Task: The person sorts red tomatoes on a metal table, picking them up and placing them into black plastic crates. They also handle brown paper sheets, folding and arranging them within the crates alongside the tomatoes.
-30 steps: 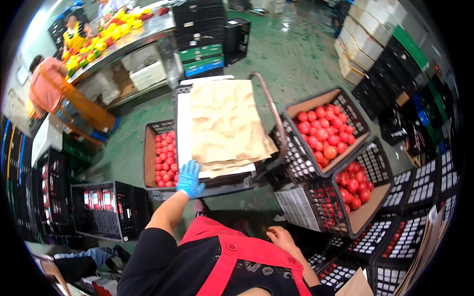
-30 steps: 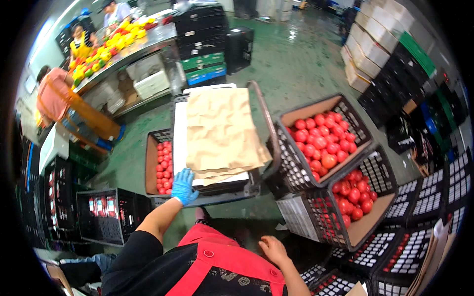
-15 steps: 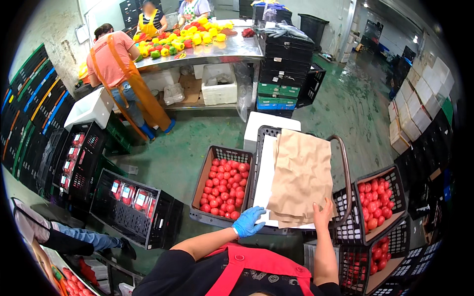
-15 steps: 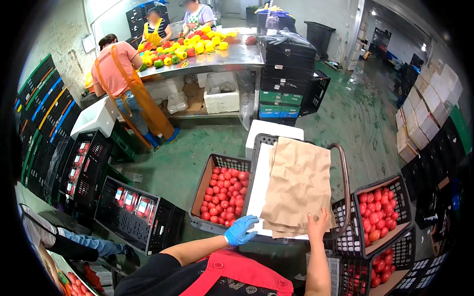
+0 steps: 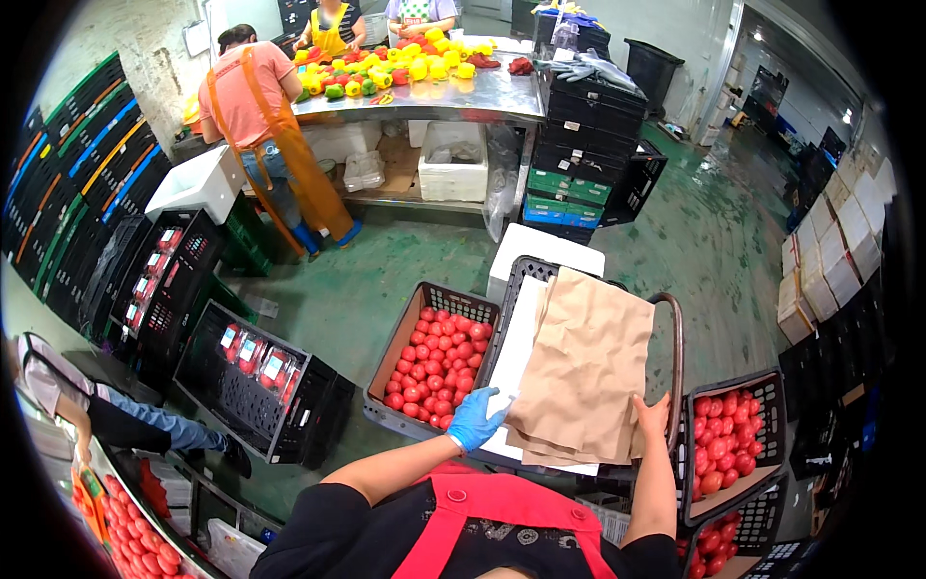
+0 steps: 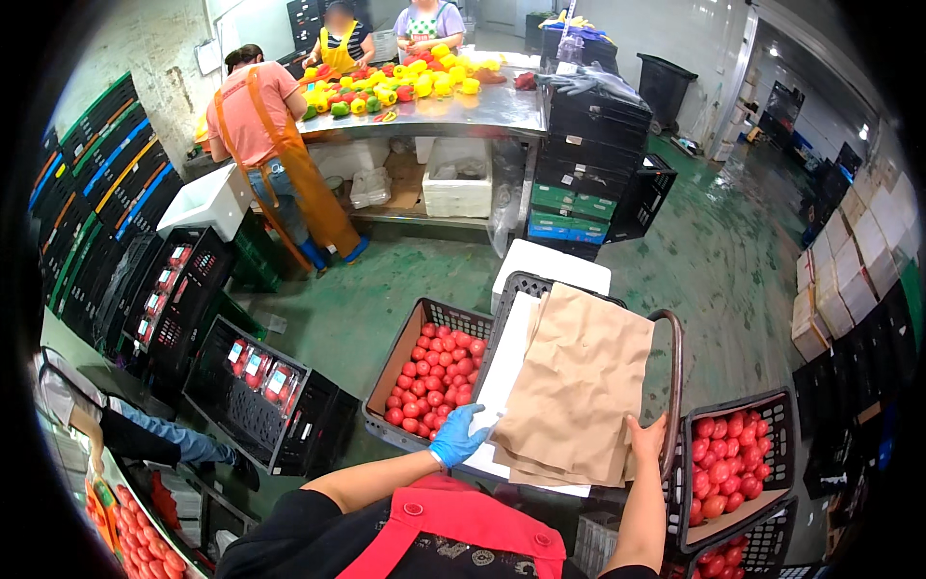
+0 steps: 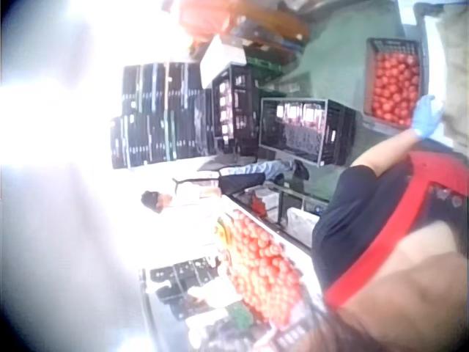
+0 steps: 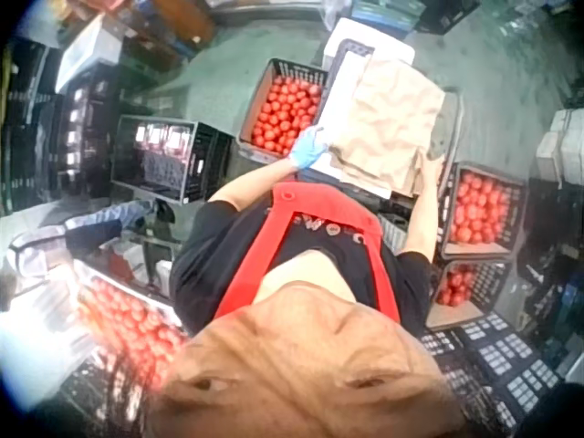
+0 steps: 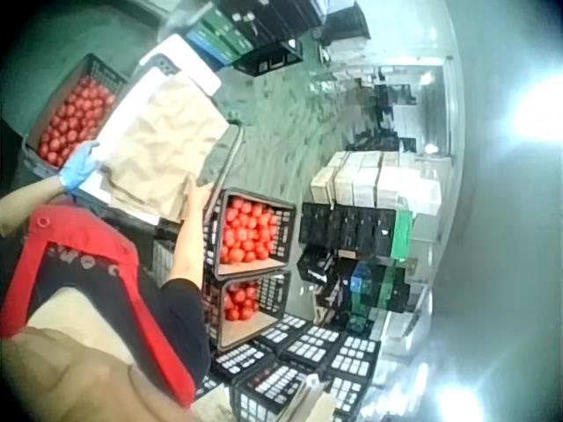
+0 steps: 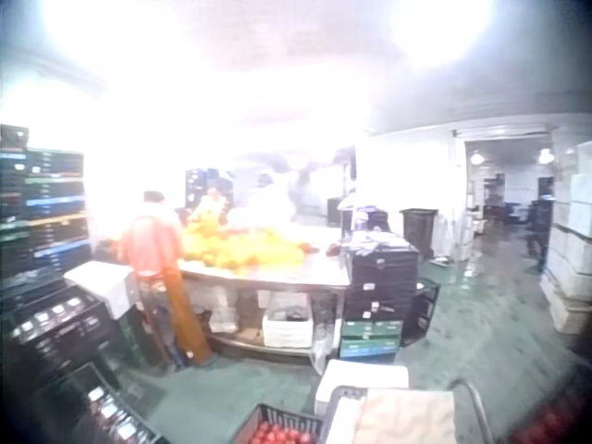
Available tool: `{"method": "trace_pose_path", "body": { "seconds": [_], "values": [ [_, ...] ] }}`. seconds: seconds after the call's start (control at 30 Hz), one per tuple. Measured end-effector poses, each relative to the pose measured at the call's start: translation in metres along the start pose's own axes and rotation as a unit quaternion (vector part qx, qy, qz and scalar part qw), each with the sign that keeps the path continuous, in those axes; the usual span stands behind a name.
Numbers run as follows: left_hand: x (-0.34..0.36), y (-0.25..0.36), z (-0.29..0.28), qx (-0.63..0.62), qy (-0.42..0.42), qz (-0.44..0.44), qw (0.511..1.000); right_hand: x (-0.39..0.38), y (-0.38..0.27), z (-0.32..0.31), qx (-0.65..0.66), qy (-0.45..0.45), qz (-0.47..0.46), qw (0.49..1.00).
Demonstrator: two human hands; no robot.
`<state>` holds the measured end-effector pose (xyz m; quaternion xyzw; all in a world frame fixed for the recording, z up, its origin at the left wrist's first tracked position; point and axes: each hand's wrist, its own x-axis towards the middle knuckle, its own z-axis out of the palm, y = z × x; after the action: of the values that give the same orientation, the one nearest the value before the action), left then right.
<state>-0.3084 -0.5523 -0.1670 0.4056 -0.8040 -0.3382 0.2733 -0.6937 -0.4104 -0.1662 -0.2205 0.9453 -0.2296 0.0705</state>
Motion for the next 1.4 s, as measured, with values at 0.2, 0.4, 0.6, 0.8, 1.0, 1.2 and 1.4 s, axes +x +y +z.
{"method": "trace_pose_path", "body": {
  "seconds": [0.2,0.4,0.6,0.8,1.0,1.2,1.4],
  "values": [
    [0.023,0.035,0.018,-0.008,-0.076,-0.064,0.995,-0.003,-0.049,-0.016,-0.035,-0.075,0.035,0.996],
    [0.029,0.046,0.068,0.083,-0.075,-0.089,0.99,-0.013,-0.034,-0.02,0.0,-0.127,0.01,0.992],
    [0.012,0.039,0.049,0.047,-0.029,-0.127,0.99,-0.058,-0.037,-0.014,0.089,-0.073,-0.116,0.987],
    [-0.026,0.036,0.007,0.119,-0.048,-0.119,0.985,-0.1,-0.024,0.009,0.08,-0.125,-0.134,0.98],
    [-0.034,-0.022,0.027,-0.023,0.057,-0.209,0.976,-0.096,0.006,0.004,0.08,-0.027,-0.16,0.984],
    [-0.026,-0.011,0.038,-0.093,-0.009,-0.335,0.937,-0.039,0.036,0.021,0.135,-0.044,0.014,0.99],
    [-0.03,-0.025,0.039,-0.147,0.011,-0.337,0.93,-0.082,-0.022,-0.004,0.151,-0.194,-0.08,0.966]
  ]
}}
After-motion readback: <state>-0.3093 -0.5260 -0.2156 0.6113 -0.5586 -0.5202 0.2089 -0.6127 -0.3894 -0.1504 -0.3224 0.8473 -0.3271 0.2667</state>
